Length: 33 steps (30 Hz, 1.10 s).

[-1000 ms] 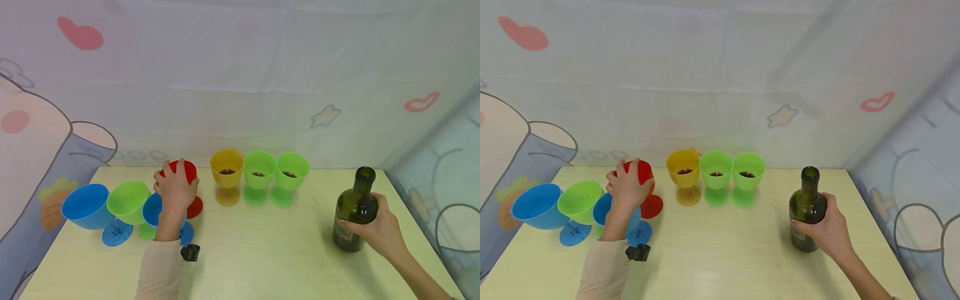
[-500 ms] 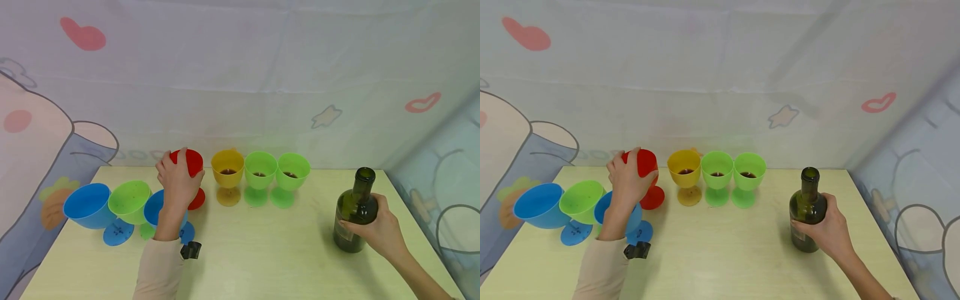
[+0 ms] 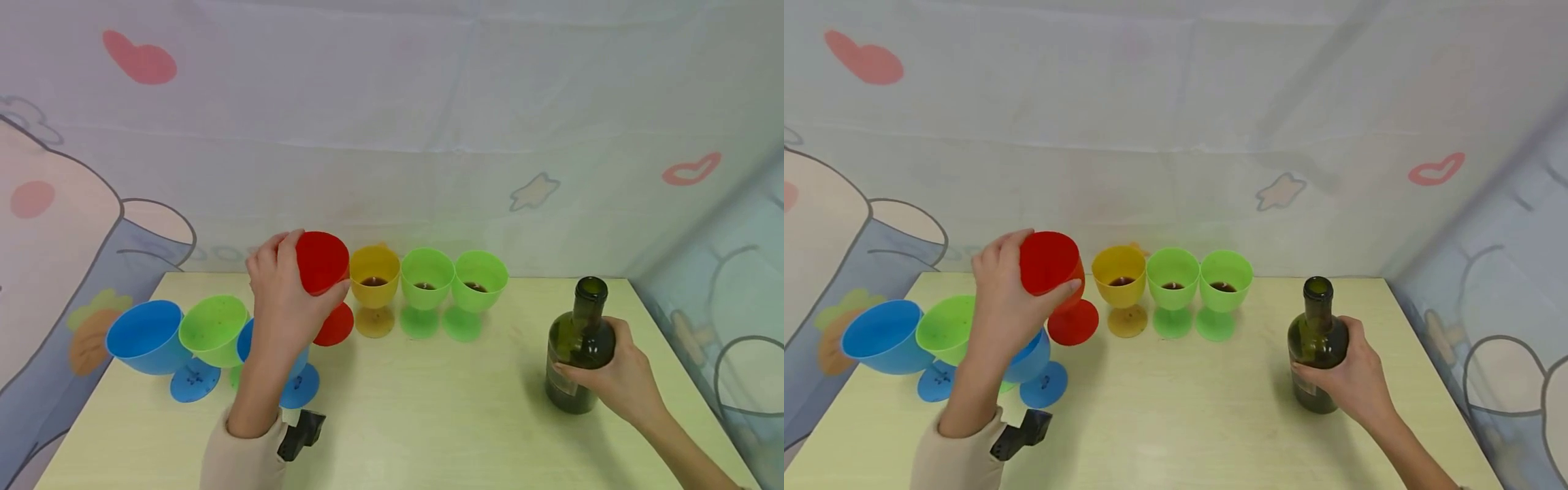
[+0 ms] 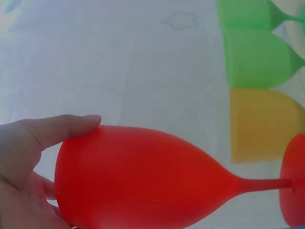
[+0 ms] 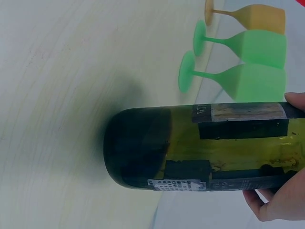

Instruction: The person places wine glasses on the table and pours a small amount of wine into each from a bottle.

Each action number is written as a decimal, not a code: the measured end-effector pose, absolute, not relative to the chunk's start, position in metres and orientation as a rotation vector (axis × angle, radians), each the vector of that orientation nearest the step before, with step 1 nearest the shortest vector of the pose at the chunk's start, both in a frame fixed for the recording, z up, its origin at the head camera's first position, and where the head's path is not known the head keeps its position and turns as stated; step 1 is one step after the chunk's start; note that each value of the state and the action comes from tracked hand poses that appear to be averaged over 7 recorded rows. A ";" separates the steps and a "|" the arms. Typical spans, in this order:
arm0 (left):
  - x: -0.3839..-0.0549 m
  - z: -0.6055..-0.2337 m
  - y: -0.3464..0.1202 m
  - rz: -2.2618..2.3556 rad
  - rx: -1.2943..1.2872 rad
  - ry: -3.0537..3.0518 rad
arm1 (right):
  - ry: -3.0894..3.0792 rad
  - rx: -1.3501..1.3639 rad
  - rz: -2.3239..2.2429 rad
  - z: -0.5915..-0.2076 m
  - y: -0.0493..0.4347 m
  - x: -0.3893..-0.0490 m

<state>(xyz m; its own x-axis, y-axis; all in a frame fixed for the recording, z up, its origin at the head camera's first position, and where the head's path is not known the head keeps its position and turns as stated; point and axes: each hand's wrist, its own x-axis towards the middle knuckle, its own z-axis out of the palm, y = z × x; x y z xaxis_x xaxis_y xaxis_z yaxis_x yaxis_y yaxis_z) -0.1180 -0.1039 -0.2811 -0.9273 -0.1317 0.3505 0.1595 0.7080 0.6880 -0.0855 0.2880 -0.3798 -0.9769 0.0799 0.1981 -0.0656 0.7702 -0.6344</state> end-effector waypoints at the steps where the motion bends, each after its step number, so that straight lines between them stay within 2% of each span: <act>1: -0.114 -0.278 -0.103 -1.093 -0.040 -2.553 | -2.750 -0.006 0.995 -0.380 0.288 -0.085; 6: -0.098 -0.272 -0.096 -1.194 -0.148 -2.595 | -2.744 0.024 0.980 -0.381 0.286 -0.086; 13: -0.085 -0.283 -0.084 -1.340 -0.224 -2.661 | -2.750 0.082 0.963 -0.382 0.281 -0.088; 33: -0.084 -0.350 -0.050 -1.646 -0.467 -2.709 | -2.699 0.267 0.932 -0.382 0.269 -0.089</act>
